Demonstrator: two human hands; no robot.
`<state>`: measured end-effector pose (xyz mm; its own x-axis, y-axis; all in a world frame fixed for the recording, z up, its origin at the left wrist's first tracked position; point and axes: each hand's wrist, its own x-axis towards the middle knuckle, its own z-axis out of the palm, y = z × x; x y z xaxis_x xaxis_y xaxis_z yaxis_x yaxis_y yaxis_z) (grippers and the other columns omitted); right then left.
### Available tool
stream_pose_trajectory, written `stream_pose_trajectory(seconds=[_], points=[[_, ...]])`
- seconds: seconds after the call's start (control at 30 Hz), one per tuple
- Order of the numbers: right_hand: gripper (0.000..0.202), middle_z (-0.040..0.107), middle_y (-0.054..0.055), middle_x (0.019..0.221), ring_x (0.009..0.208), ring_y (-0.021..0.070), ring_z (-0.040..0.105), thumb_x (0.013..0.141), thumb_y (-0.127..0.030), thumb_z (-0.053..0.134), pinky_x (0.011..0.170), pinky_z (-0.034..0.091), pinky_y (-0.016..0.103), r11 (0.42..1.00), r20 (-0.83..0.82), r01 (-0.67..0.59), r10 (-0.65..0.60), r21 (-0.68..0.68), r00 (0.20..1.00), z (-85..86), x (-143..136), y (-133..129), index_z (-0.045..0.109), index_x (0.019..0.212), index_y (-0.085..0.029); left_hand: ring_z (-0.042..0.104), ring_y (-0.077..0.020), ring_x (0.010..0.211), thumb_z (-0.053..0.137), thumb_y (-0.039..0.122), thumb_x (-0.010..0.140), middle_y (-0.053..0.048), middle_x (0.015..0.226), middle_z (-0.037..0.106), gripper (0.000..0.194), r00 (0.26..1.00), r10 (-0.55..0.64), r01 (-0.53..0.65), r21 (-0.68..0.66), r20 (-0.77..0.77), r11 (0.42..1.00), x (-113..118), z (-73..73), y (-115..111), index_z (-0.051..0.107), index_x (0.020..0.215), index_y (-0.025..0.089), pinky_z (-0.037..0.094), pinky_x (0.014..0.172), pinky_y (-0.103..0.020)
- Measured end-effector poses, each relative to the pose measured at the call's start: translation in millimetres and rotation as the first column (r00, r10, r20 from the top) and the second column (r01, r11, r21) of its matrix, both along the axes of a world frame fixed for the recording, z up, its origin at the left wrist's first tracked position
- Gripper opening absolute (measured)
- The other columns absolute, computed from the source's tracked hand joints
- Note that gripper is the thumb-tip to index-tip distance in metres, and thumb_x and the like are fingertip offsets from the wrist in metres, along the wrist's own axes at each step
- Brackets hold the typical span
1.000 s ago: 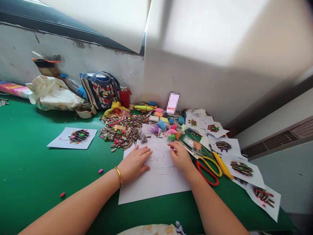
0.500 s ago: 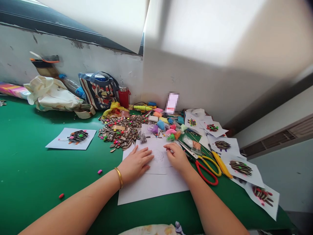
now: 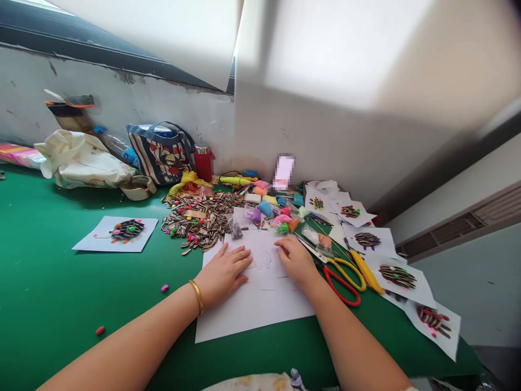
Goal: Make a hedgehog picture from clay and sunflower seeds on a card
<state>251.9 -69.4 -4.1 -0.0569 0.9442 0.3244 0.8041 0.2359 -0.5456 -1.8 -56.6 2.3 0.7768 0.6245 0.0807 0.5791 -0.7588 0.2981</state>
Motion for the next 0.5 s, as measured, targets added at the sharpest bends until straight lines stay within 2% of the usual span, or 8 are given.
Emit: stream_pose_trajectory(seconds=[0.1,0.17,0.3,0.37,0.5], points=[[0.025,0.064,0.008,0.104,0.099,0.0206,0.059,0.085,-0.017,0.048,0.091,0.046,0.034,0.996,0.097,0.077,-0.081,0.05,0.992,4.4,14,3,0.068,0.099,-0.018,0.034,-0.0263,0.138,0.051,0.031,0.091,-0.008,0.146,0.045,0.046,1.0,0.012,-0.012,-0.006,-0.021,1.0,0,1.2,0,0.049,0.136,0.024,0.011,0.116,-0.056],[0.026,0.065,0.01,0.104,0.101,0.0225,0.058,0.085,-0.018,0.047,0.093,0.044,0.035,0.977,0.189,0.195,-0.208,0.087,0.96,8.7,33,5,0.068,0.1,-0.017,0.034,-0.0262,0.138,0.051,0.031,0.091,-0.008,0.146,0.044,0.046,1.0,0.013,-0.013,-0.006,-0.021,1.0,0,2.5,0,0.049,0.136,0.024,0.011,0.116,-0.056],[0.035,0.062,0.015,0.117,0.11,0.0293,0.053,0.088,-0.019,0.044,0.093,0.041,0.042,0.857,0.342,0.508,-0.505,0.089,0.792,12.6,78,5,0.063,0.117,-0.014,0.035,-0.0258,0.138,0.051,0.031,0.091,-0.008,0.146,0.046,0.045,1.0,0.011,-0.011,-0.002,-0.002,1.0,0,4.1,-1,0.049,0.135,0.024,0.01,0.116,-0.055],[0.04,0.059,0.018,0.125,0.116,0.0319,0.051,0.091,-0.022,0.041,0.094,0.039,0.046,0.81,0.405,0.585,-0.543,0.022,0.736,10.0,95,4,0.057,0.126,-0.013,0.036,-0.0259,0.138,0.05,0.03,0.091,-0.009,0.145,0.047,0.044,1.0,0.007,-0.007,0.004,0.014,1.0,-1,4.4,-2,0.05,0.134,0.024,0.01,0.116,-0.055],[0.044,0.059,0.018,0.125,0.116,0.0326,0.053,0.093,-0.023,0.036,0.094,0.037,0.052,0.78,0.482,0.611,-0.488,-0.134,0.728,2.2,105,6,0.05,0.134,-0.019,0.037,-0.027,0.137,0.052,0.03,0.09,-0.01,0.143,0.049,0.043,1.0,0.005,-0.005,-0.004,0.03,1.0,-1,4.8,-2,0.051,0.133,0.024,0.011,0.115,-0.057]])
